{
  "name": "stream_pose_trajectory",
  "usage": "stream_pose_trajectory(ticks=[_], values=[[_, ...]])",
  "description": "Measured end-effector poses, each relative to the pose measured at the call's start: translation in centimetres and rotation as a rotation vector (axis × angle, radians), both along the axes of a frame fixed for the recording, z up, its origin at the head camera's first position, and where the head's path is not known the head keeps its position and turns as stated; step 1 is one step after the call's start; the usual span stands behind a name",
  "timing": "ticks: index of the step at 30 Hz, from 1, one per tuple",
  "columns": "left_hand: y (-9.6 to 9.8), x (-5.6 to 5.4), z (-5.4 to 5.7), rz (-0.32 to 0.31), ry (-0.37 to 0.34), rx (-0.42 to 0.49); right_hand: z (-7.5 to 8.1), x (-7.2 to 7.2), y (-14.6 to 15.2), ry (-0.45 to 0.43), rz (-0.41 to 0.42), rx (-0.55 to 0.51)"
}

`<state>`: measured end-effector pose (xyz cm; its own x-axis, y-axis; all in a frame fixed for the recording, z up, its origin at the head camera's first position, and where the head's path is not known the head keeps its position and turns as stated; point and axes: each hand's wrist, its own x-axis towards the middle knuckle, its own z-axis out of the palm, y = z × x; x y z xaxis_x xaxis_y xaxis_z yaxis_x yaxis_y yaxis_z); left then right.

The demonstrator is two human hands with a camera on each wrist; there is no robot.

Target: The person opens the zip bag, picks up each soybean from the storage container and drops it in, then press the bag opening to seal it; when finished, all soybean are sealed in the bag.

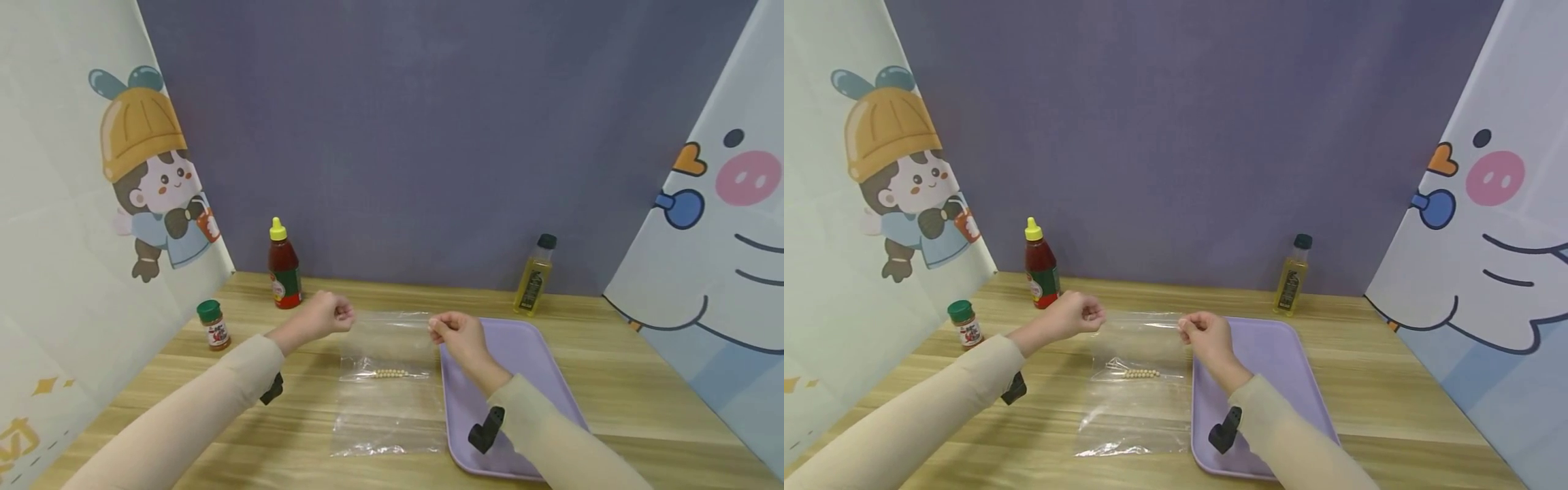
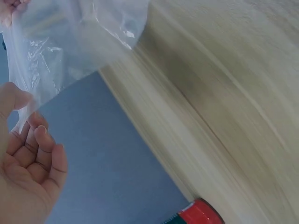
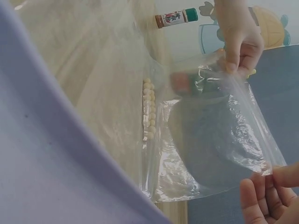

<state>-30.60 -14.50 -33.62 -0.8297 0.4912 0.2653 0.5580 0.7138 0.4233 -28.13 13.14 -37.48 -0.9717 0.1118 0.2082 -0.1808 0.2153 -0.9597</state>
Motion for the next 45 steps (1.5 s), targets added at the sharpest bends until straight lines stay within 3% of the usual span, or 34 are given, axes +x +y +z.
stream_pose_trajectory(ticks=[8,17,22,28,33,39,45], values=[[-1.0,0.1,-0.1,0.003,0.043,0.027,0.2,0.1,0.2,-0.005,-0.005,0.009],[-2.0,0.1,-0.6,0.029,0.000,0.092,0.7,0.1,0.3,-0.057,0.041,0.020],[-2.1,0.0,-1.1,0.051,-0.098,0.180,1.0,-0.3,0.5,-0.094,0.110,-0.024],[-1.7,-0.2,-2.0,0.111,-0.321,0.435,1.3,-0.6,0.0,-0.187,0.204,-0.112],[-1.6,-1.0,-2.2,0.178,-0.374,0.559,1.2,-1.3,-0.7,-0.258,0.206,-0.144],[-1.6,-2.7,-2.4,0.238,-0.412,0.581,1.0,-2.6,-1.6,-0.306,0.183,-0.147],[-1.4,-4.0,-4.0,0.283,-0.425,0.534,0.7,-3.8,-2.0,-0.342,0.151,-0.096]])
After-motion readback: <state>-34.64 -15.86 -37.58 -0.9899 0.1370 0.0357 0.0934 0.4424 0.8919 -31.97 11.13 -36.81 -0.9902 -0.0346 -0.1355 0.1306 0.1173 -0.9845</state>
